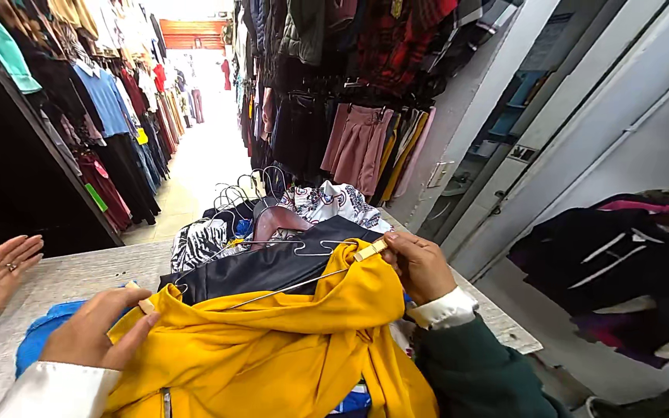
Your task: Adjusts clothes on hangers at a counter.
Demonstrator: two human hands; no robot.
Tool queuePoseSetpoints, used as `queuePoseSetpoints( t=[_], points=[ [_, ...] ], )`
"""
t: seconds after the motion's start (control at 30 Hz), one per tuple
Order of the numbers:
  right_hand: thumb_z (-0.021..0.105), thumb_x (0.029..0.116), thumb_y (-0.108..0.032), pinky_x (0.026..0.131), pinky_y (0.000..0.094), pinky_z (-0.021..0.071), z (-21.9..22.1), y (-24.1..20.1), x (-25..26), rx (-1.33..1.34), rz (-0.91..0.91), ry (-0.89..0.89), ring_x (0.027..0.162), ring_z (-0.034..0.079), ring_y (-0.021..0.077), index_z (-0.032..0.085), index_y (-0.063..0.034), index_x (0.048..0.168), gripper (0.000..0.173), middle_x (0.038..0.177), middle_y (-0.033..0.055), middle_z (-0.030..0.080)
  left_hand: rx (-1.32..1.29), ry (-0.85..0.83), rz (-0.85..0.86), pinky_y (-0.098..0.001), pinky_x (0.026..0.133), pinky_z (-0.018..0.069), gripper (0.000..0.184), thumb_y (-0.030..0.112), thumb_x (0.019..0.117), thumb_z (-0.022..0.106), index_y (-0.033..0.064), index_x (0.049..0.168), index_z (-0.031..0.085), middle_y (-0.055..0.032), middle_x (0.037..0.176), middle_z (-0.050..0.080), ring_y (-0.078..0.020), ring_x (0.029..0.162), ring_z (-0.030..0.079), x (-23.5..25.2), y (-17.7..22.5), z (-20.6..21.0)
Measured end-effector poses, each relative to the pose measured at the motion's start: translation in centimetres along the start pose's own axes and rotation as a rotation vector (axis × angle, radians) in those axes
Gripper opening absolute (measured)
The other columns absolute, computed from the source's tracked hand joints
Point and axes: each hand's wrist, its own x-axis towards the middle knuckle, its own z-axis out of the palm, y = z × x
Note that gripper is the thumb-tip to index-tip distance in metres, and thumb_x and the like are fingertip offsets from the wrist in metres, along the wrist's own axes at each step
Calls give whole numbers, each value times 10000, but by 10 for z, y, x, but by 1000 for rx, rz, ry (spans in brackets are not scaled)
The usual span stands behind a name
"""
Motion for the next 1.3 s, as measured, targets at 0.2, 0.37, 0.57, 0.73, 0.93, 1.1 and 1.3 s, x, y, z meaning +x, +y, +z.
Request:
queuePoseSetpoints(
  t=[0.2, 0.37, 0.57, 0.73, 0.93, 1.1, 1.3],
  points=[
    [426, 1098, -342, 648, 493, 461, -62, -11, 16, -743, -76, 217, 671, 553, 255, 654, 27, 1033, 438, 763, 141, 589, 26, -11, -60, -576, 877, 558, 346, 297, 943, 635, 38, 1152, 732, -184, 1180, 708, -372, 1074, 690, -12, 2, 15],
    [568, 1038, -366, 901, 729, 454, -111, 33, 30, -1338, 284, -149, 1027, 640, 536, 698, 101, 1049, 485, 1028, 348, 675, -33, -92, -221, -585, 1005, 500, 386, 194, 981, 620, -44, 1284, 653, -259, 1259, 667, -427, 1173, 648, -5, 13, 7],
    [490, 1058, -392, 942, 685, 457, -102, 48, 18, -1387, 332, -267, 1089, 651, 511, 692, 94, 1099, 529, 1087, 339, 687, -174, -214, -536, -491, 1048, 491, 496, 244, 979, 692, -82, 1325, 553, -257, 1270, 647, -365, 1198, 643, 16, 5, 17],
    [553, 1029, -447, 963, 646, 463, -110, 45, 20, -1343, 409, -285, 1107, 647, 476, 630, 105, 1197, 582, 1120, 325, 676, -213, -297, -517, -531, 1075, 457, 489, 354, 1013, 635, -39, 1302, 623, -235, 1264, 662, -365, 1215, 625, 18, -20, 23],
    [619, 1005, -398, 1015, 709, 418, -119, 39, 17, -1202, 29, -82, 1206, 555, 567, 620, 131, 1237, 577, 1276, 403, 567, -357, -241, -589, -482, 817, 493, 316, 306, 1023, 642, -9, 1033, 663, -167, 901, 672, -264, 857, 642, 19, -3, 11],
    [344, 1076, -427, 945, 473, 574, -41, 9, 0, -587, 16, -331, 1146, 672, 250, 558, -51, 1391, 535, 1280, 133, 668, -425, -9, -428, -442, 761, 512, 310, 381, 986, 610, 77, 984, 665, -66, 842, 662, -183, 806, 638, 3, -13, 29],
    [549, 1022, -169, 719, 357, 585, -25, -16, -26, -473, -225, -328, 773, 669, 131, 687, -74, 1144, 207, 911, 41, 706, -331, 243, -261, -521, 816, 564, 362, 464, 968, 661, 120, 1075, 699, -71, 967, 709, -206, 909, 691, -33, -2, 1]
  ],
)
